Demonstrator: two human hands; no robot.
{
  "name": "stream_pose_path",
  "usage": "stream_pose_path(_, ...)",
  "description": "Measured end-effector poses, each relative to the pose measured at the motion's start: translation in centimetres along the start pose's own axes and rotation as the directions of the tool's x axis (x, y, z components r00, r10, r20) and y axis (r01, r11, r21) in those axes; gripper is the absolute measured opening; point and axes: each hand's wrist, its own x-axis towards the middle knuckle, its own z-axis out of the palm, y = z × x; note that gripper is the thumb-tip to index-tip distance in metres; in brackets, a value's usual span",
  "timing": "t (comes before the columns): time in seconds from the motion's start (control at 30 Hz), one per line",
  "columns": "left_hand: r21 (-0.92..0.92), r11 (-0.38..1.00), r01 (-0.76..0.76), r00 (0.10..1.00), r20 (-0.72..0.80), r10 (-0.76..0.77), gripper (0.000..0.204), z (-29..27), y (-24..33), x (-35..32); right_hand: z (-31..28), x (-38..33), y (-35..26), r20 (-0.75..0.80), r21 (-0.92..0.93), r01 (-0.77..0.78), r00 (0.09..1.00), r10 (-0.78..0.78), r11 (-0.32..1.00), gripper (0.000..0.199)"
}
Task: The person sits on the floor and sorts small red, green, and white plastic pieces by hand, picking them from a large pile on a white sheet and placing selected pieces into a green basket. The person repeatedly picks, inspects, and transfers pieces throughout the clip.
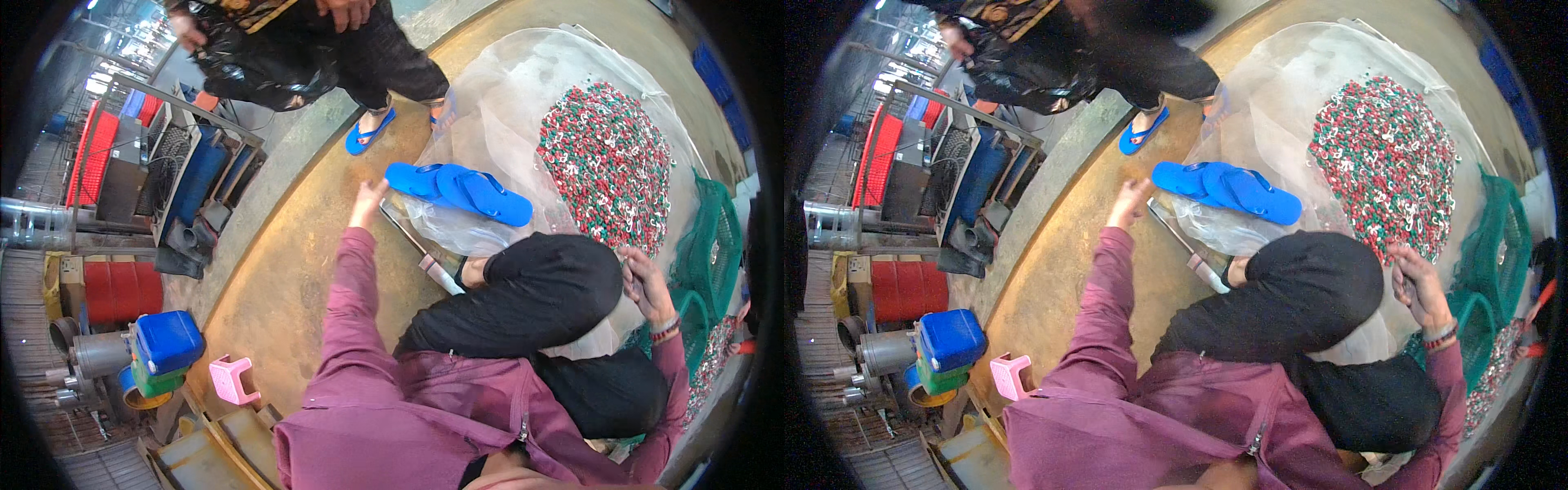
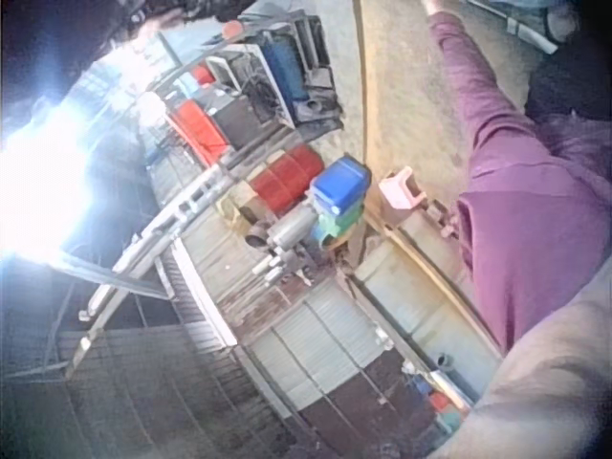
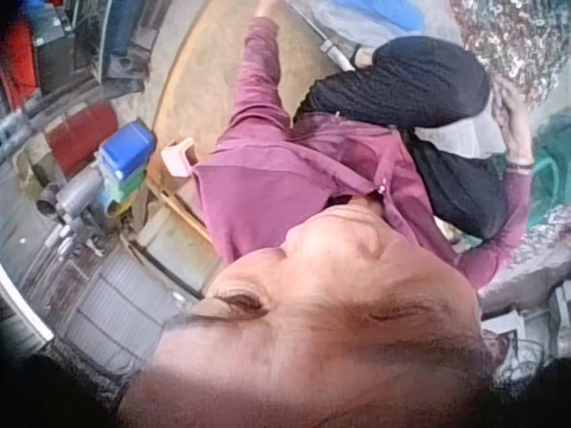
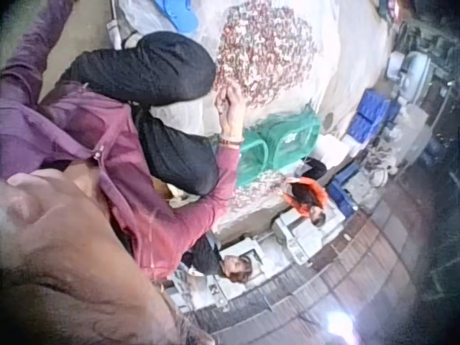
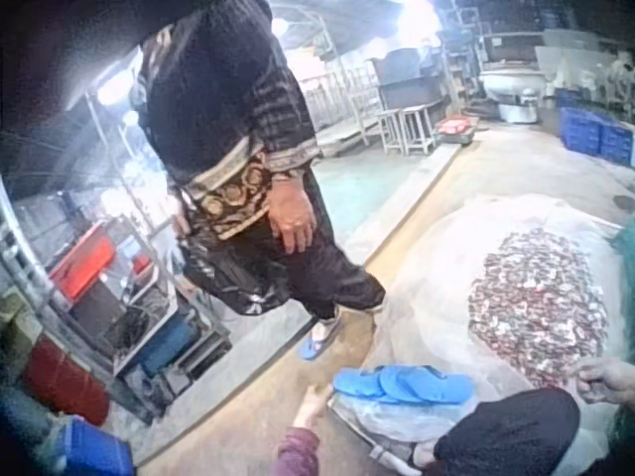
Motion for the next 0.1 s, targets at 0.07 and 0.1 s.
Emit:
stream_pose_path(0.07, 0.691, 0.701, -0.176, 0.946, -0.079, 0.315, 0.075, 3.6, -3.3, 2.7, -1.4, 0.1, 1.1, -0.03, -0.051, -0.056, 0.998, 0.054, 0.997, 0.034)
stream_pose_path(0.1, 0.702, 0.664, -0.259, 0.932, 0.0, 0.363, 0.075, 4.7, -3.8, 4.7, -2.3, 0.3, 1.6, -0.05, -0.076, -0.079, 0.996, 0.076, 0.994, 0.035)
